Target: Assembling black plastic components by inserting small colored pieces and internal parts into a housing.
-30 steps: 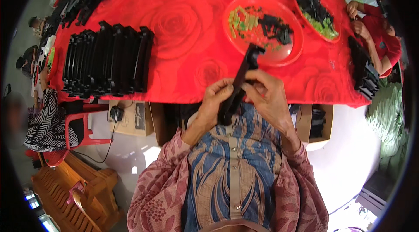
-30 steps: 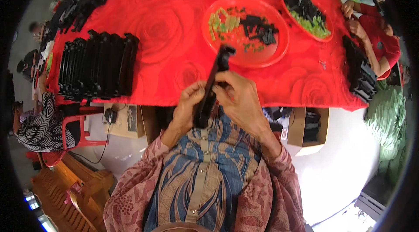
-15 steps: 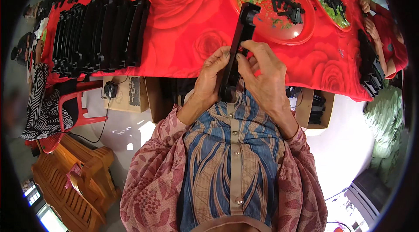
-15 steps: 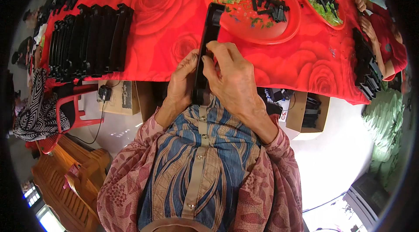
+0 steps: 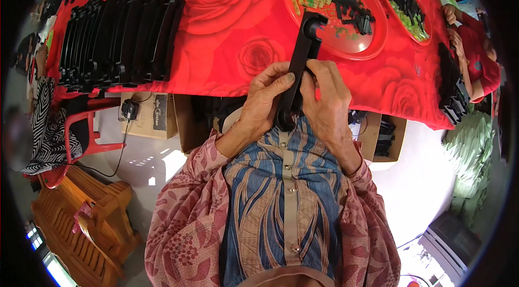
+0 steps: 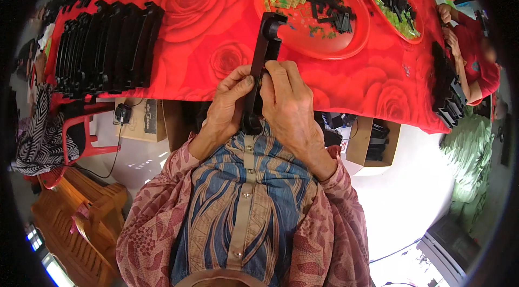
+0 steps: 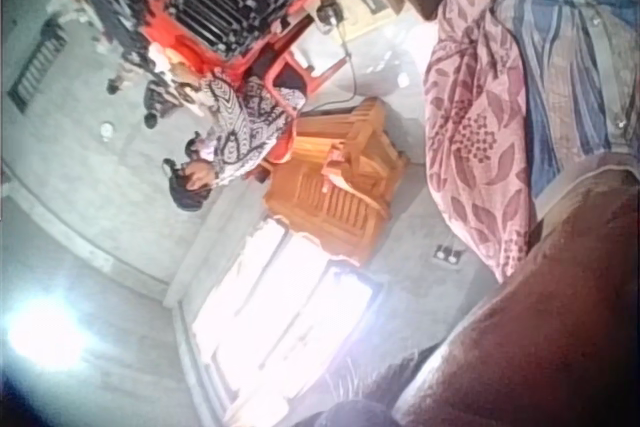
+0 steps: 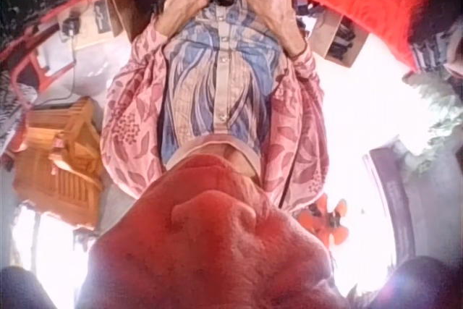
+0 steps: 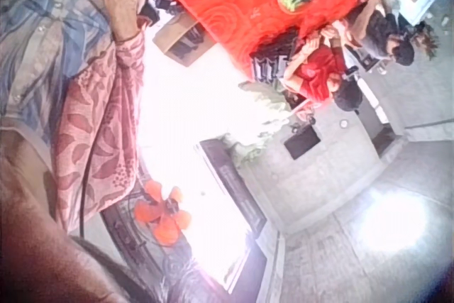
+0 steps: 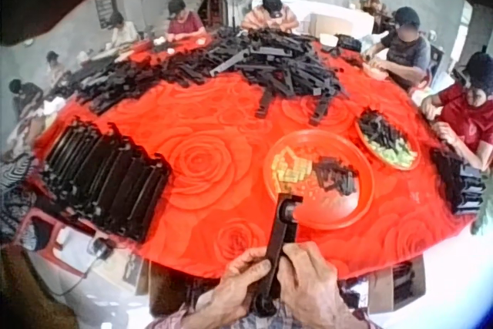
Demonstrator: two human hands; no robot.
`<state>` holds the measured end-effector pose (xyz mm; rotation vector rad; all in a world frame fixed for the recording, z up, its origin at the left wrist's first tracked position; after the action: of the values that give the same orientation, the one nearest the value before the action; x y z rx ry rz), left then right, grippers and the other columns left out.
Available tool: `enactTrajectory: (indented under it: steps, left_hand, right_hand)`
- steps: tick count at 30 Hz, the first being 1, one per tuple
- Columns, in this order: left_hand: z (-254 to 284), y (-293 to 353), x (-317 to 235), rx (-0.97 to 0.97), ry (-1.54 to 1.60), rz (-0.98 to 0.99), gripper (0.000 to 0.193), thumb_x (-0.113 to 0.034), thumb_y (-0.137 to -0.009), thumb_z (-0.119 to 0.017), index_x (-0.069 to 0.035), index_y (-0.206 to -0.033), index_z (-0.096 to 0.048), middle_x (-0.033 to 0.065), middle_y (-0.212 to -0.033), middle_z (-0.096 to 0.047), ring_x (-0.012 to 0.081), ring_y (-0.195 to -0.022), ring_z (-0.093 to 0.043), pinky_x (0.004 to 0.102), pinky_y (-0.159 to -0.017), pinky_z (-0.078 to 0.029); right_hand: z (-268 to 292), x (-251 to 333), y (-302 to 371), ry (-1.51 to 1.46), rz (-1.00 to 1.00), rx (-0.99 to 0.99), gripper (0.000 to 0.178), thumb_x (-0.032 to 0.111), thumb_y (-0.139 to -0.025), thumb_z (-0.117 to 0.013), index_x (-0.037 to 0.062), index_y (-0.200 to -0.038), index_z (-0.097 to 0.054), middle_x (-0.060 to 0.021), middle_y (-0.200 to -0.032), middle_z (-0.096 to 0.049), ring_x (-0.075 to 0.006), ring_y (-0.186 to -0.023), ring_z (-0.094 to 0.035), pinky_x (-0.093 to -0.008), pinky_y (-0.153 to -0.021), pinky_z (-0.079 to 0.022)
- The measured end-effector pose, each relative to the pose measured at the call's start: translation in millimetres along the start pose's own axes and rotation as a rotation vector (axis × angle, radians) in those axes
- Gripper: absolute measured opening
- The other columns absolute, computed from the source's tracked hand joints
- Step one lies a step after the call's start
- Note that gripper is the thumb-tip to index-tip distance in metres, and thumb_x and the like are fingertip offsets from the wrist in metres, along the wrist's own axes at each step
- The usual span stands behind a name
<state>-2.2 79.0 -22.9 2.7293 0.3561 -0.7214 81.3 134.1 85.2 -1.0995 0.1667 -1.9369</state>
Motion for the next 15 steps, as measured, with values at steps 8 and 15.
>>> enactTrajectory:
  steps: [8,15]
  left_hand:
    - [2.4,-2.6,-0.8,-0.036,-0.035,0.001,0.023,-0.010,-0.092,-0.066,-0.002,-0.114,-0.063,0.0059,-0.104,-0.069,0.0135,-0.092,-0.067,0.0274,-0.081,-0.056]
    - [7.4,-4.6,0.2,-0.024,0.019,0.050,0.024,-0.011,-0.091,-0.067,-0.003,-0.114,-0.063,0.0063,-0.102,-0.070,0.0143,-0.088,-0.068,0.0272,-0.078,-0.057]
  right_hand:
    - [-1.3,-8.3,3.0,-0.054,-0.053,-0.038,0.023,-0.010,-0.083,-0.061,-0.0064,-0.106,-0.059,-0.0192,-0.093,-0.057,-0.0348,-0.074,-0.064,-0.0393,-0.061,-0.053]
    - [1.9,3.3,-2.8,-0.011,-0.003,-0.037,0.021,-0.007,-0.081,-0.063,-0.0071,-0.103,-0.060,-0.0182,-0.095,-0.058,-0.0334,-0.072,-0.062,-0.0390,-0.062,-0.053]
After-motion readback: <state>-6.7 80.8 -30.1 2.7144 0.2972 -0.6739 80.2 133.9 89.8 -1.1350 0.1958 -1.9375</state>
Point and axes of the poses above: each hand's wrist, its own y-axis away from the middle knuckle, its own z-axis out of the back of the hand, x = y × z, the point moved 8 cm from there along -y, towards the middle knuckle
